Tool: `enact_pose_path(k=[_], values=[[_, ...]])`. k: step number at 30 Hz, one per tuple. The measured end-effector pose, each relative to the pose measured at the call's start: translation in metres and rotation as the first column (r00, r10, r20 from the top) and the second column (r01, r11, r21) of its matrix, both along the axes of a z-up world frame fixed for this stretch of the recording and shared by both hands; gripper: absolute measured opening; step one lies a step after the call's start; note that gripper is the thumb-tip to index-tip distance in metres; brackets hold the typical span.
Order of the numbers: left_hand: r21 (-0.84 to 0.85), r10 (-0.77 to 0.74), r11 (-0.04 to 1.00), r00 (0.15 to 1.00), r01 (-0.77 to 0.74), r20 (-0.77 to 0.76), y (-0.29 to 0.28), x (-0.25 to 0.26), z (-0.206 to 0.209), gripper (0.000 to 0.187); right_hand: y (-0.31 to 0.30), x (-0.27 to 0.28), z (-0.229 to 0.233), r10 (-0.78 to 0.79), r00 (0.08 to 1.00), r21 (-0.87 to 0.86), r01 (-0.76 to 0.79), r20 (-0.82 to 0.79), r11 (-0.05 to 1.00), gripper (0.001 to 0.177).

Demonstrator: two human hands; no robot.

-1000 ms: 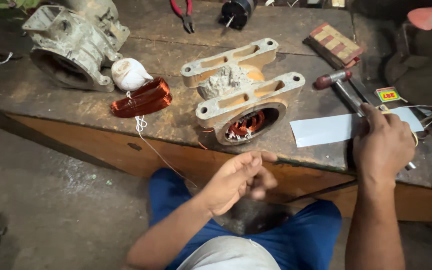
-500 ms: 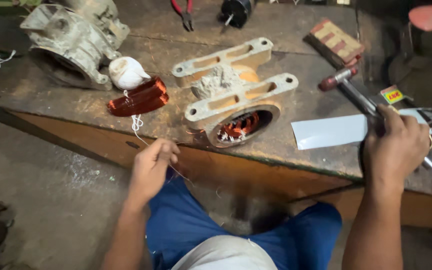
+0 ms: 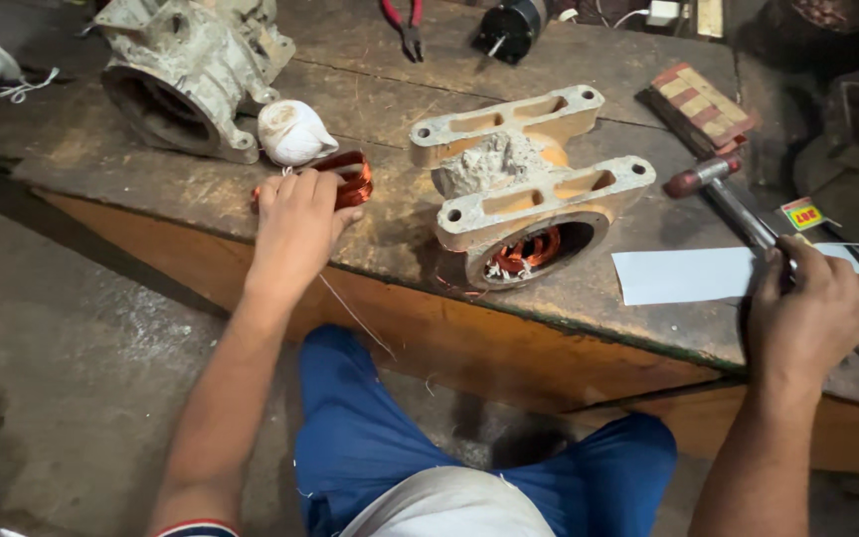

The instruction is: The person inserts copper wire coils into a motor housing, secures them with a rubber band, and uses a hammer to tap the coils into place. They also use scissors to cut the rubber band and thread to tie the coils.

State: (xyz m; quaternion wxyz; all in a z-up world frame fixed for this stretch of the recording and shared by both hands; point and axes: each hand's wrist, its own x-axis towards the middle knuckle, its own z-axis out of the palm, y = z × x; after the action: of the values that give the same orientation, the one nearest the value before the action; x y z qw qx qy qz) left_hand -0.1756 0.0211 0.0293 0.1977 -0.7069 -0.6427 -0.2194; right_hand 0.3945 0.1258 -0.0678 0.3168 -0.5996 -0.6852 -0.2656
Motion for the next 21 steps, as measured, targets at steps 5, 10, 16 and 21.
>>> enact_pose_path(k=[5,10,16,21], values=[[-0.074,-0.009,0.997,0.99,-0.002,-0.138,0.01,-0.007,-0.002,0.026,0.0,0.0,0.0,0.003,1.0,-0.007,-0.003,-0.019,1.0,0.016],[-0.206,0.154,0.978,0.764,-0.028,0.627,-0.011,-0.037,0.023,0.02,-0.009,-0.016,0.022,-0.027,0.998,-0.004,0.026,-0.05,1.0,0.019],[0.471,-0.418,0.865,-0.268,0.175,0.868,-0.132,-0.032,0.041,0.01,-0.081,-0.065,0.075,0.053,0.997,0.146,-0.044,-0.06,0.988,0.022],[0.44,-0.27,0.762,-0.384,0.475,0.883,-0.181,0.026,-0.002,0.029,-0.178,-0.144,0.038,0.508,0.667,0.015,-0.598,-0.545,0.801,0.017]])
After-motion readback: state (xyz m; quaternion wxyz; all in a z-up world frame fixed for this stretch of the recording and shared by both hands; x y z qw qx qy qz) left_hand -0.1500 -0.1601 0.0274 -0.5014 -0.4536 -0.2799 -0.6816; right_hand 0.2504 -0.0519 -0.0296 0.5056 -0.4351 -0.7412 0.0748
